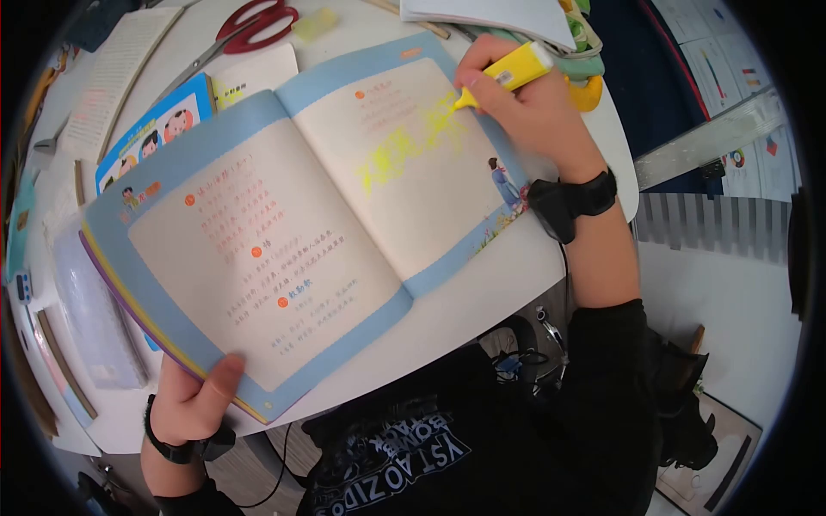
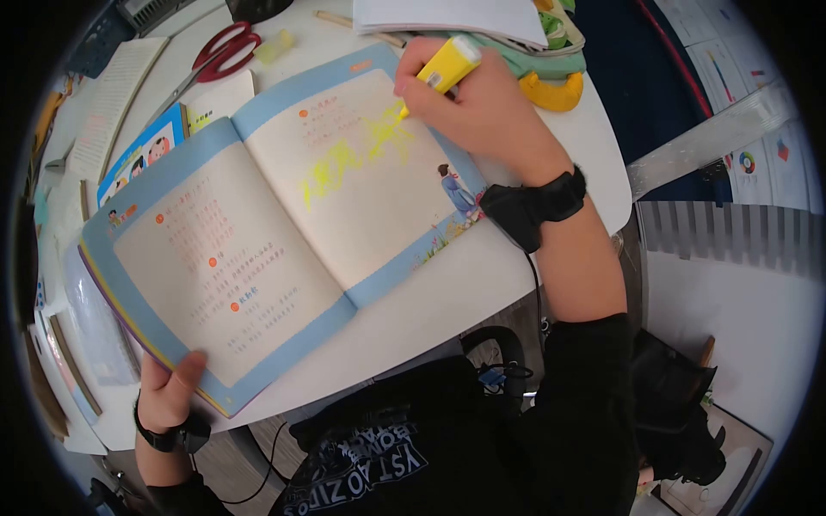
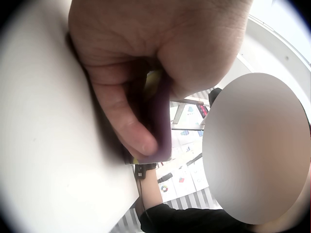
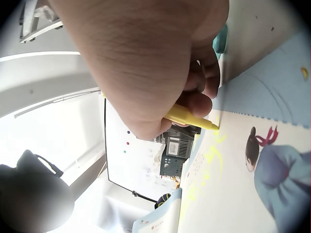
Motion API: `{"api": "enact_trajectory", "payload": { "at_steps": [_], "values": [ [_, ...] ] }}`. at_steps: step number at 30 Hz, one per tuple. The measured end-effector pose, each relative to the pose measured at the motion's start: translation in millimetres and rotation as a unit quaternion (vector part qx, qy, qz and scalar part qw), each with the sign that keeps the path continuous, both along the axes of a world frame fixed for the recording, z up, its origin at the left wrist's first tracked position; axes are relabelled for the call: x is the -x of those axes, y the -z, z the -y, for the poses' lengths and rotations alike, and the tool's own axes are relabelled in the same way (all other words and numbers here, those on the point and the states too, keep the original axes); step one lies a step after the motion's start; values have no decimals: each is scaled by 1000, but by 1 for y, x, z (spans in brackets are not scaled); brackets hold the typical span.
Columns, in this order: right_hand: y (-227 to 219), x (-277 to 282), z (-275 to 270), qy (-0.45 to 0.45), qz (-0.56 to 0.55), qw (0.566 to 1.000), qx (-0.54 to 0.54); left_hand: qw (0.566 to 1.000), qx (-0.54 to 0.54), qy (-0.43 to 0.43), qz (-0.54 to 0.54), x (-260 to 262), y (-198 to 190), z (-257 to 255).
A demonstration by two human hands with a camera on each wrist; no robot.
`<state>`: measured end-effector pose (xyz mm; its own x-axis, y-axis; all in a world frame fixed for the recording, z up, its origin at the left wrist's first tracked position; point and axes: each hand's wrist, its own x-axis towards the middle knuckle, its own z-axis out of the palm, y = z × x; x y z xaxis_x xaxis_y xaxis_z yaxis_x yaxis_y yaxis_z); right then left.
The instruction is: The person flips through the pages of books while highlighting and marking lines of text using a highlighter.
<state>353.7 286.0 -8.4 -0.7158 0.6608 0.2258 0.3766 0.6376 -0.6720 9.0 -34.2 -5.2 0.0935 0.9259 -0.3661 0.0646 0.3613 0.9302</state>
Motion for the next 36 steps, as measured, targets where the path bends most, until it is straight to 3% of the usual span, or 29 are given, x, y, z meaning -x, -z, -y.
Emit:
{"api": "enact_trajectory", "payload": {
  "at_steps": [4, 8, 10, 12, 14, 17, 19, 23, 25, 29, 32, 36],
  "values": [
    [5, -1, 0, -28, -46, 999, -1, 999, 36, -17, -2, -2, -4, 0],
    [5, 1, 0, -2, -51, 999, -18, 1000, 11, -12, 16, 2, 0, 2],
    [-1, -4, 0, -25, 30, 999, -20, 1000, 2, -24, 6, -4, -3, -1],
    [-1, -6, -6, -25, 32, 999, -16, 999, -1, -38, -2, -2, -1, -1],
    [5, -7, -7, -22, 36, 999, -3, 999, -7, 34, 11, 7, 2, 2],
    [3, -10, -11, 7, -3, 1000, -5, 1000, 13, 10, 16, 5, 1, 3],
    [-2, -13, -15, 32, 6, 994, 109, 1000, 22, 7, 14, 6, 2, 4],
    [9, -5, -9, 61, -58, 995, 54, 1000, 25, -8, 12, 4, 1, 3],
    [11, -5, -10, 27, -67, 997, 13, 1000, 11, 2, 6, 5, 1, 2],
    [9, -3, -9, 53, -17, 998, -11, 1000, 6, 22, 16, 7, 3, 4],
    [8, -3, -10, 46, -68, 995, -58, 1000, 6, 10, 13, 9, 5, 6],
    [11, -6, -13, 12, -24, 998, -50, 1000, 15, 9, 15, 6, 3, 3]
  ]
}}
